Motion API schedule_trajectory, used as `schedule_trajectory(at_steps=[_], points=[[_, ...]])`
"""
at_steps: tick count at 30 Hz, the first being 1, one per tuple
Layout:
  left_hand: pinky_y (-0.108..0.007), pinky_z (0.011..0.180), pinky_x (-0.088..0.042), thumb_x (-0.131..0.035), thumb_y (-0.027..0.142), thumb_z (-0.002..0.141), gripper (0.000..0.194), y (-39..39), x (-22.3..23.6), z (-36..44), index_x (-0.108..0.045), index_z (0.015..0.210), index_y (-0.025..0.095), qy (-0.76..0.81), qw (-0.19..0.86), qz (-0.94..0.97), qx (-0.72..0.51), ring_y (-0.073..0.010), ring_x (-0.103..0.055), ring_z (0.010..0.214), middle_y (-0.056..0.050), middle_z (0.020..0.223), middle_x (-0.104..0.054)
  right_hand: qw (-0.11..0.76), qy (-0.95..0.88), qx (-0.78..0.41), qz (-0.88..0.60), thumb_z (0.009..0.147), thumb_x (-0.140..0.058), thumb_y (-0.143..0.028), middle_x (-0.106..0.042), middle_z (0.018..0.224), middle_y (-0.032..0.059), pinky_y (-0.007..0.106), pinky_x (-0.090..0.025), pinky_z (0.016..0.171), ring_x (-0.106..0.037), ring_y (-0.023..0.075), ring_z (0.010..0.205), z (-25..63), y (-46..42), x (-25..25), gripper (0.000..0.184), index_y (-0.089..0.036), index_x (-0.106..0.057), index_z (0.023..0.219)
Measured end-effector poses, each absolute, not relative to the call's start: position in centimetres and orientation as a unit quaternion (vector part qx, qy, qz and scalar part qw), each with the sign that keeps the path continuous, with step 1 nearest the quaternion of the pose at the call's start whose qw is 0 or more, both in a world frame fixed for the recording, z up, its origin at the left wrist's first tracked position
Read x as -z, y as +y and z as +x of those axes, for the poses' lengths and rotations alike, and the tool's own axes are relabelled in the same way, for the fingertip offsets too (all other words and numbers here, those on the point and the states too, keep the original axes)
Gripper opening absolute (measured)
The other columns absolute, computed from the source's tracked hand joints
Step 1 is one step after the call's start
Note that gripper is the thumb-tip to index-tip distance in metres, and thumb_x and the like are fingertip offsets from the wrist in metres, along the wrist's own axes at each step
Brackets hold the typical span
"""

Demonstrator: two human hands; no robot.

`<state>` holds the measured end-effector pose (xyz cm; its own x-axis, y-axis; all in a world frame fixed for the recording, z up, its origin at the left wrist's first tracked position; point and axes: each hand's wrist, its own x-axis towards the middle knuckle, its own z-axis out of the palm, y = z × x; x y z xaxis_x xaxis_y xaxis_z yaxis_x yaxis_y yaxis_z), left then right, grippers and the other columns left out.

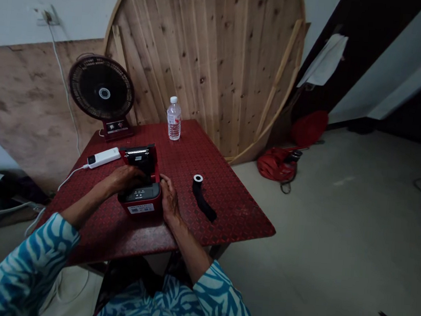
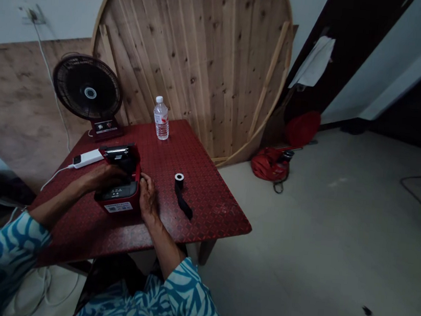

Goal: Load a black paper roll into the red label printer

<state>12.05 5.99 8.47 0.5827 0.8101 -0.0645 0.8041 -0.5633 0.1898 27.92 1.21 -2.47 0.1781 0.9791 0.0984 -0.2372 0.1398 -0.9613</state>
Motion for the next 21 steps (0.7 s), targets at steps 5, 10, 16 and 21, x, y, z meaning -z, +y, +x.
schedule_trajectory(at_steps=[5, 10, 16, 21], points=[[-0.031, 0.068, -0.049, -0.062, 0.02, 0.069, 0.025, 7.0, -8.1, 13.1, -0.074, 0.088, 0.03, 0.509, 0.054, 0.857, 0.061, -0.0244, -0.068, 0.078, -0.006, 0.085, -0.074, 0.633, -0.419, -0.479, -0.44, 0.084, -0.048, -0.044, -0.068, 0.106, 0.0013, 0.035, -0.045, 0.092, -0.057, 0.0223, 0.108, 28.0, 1.3, 2.7, 0.034, -0.027, -0.063, 0.109], [-0.029, 0.067, -0.049, -0.059, 0.021, 0.073, 0.021, 7.3, -8.9, 14.6, -0.074, 0.088, 0.023, 0.528, 0.045, 0.837, 0.135, -0.0238, -0.068, 0.078, -0.009, 0.087, -0.074, 0.629, -0.422, -0.487, -0.435, 0.086, -0.047, -0.043, -0.069, 0.101, 0.002, 0.034, -0.045, 0.091, -0.057, 0.0217, 0.108, 28.0, 1.2, 2.6, 0.036, -0.023, -0.062, 0.112], [-0.03, 0.073, -0.048, -0.055, 0.024, 0.079, 0.025, 5.9, -10.7, 14.6, -0.07, 0.1, 0.023, 0.531, 0.012, 0.832, 0.161, -0.0245, -0.066, 0.09, -0.009, 0.099, -0.072, 0.625, -0.422, -0.486, -0.441, 0.085, -0.047, -0.041, -0.068, 0.107, 0.0026, 0.033, -0.045, 0.092, -0.057, 0.0212, 0.108, 28.1, 1.2, 2.5, 0.034, -0.023, -0.062, 0.111], [-0.031, 0.081, -0.046, -0.057, 0.031, 0.077, 0.031, 2.9, -12.3, 12.2, -0.065, 0.106, 0.022, 0.499, -0.01, 0.866, 0.021, -0.0244, -0.063, 0.098, -0.007, 0.106, -0.069, 0.627, -0.415, -0.494, -0.437, 0.086, -0.047, -0.041, -0.068, 0.105, 0.0018, 0.034, -0.045, 0.091, -0.057, 0.0209, 0.108, 28.0, 1.2, 2.5, 0.034, -0.024, -0.062, 0.111]])
